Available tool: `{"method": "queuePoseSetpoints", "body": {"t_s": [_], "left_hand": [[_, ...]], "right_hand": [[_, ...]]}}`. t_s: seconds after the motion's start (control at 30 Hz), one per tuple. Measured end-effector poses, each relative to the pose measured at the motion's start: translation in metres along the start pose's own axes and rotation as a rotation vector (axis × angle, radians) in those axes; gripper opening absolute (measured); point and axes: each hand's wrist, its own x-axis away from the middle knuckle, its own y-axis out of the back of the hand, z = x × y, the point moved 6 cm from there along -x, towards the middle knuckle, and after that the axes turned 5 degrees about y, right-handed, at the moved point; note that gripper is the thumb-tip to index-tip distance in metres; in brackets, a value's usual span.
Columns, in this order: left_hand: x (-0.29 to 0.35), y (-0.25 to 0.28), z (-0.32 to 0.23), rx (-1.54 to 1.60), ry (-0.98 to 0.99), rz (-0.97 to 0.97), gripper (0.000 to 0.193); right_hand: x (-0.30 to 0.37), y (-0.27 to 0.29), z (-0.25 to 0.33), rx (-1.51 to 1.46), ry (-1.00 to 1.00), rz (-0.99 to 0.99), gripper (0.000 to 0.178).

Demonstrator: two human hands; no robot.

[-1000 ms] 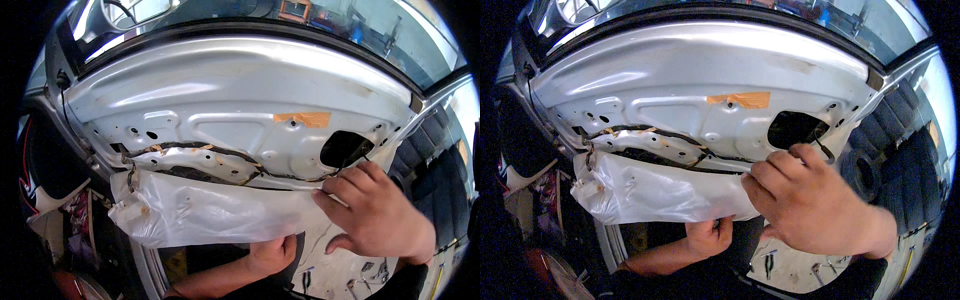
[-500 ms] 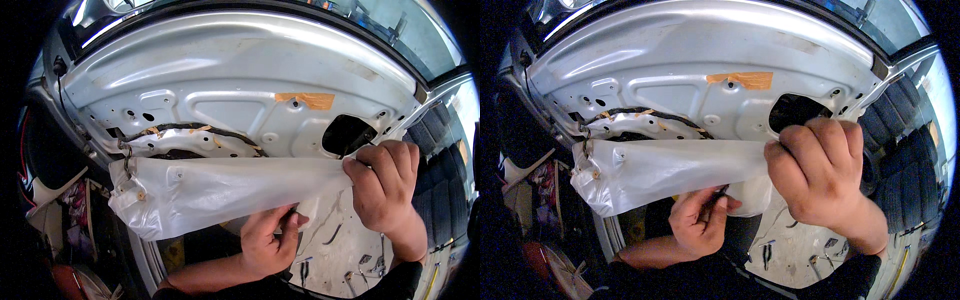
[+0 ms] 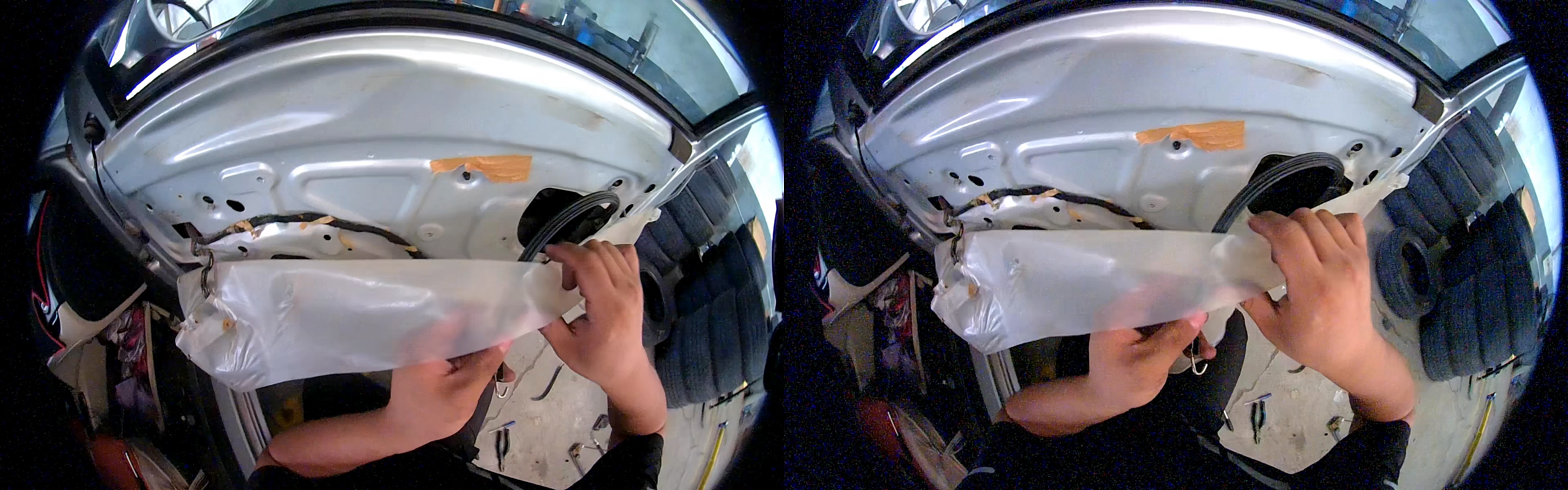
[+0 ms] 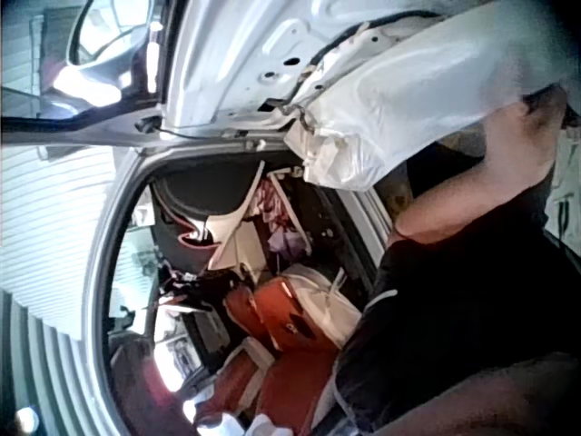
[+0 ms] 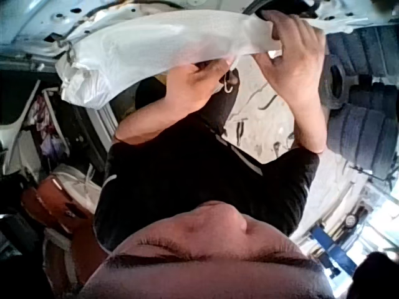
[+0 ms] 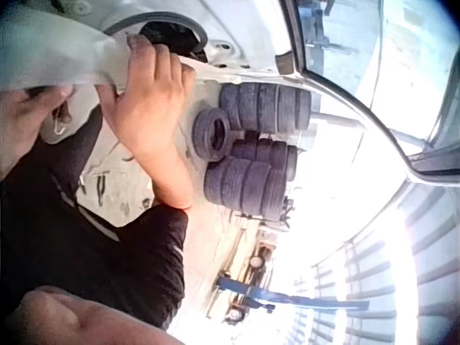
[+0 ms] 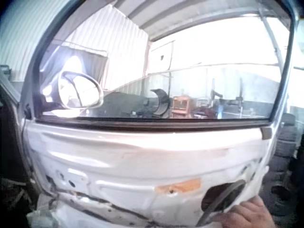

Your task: The person installs a moisture barrier and door panel on a car door. They align the barrier, route wiring through openings, and connect electrical connectors inside the door cavity.

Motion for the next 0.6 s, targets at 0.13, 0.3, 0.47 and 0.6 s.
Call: {"method": "queuePoseSetpoints", "body": {"t_s": [0.13, 0.3, 0.47, 0.6], "left_hand": [[0.006, 0.018, 0.022, -0.610, -0.286, -0.049, 0.037], [-0.002, 0.031, 0.035, -1.243, -0.659, -0.182, 0.053], [-0.023, 0.068, 0.085, -0.918, -0.578, -0.182, 0.047], [-0.022, 0.060, 0.068, -0.951, -0.689, -0.129, 0.044]], "right_hand": [[0.002, -0.008, 0.001, -0.064, 0.182, -0.036, 0.043], [0.013, -0.046, -0.001, -0.159, 0.096, 0.040, 0.035], [0.031, -0.060, 0.006, -0.047, 0.228, -0.175, 0.031], [0.036, -0.062, 0.001, -0.147, 0.164, -0.230, 0.033]]}}
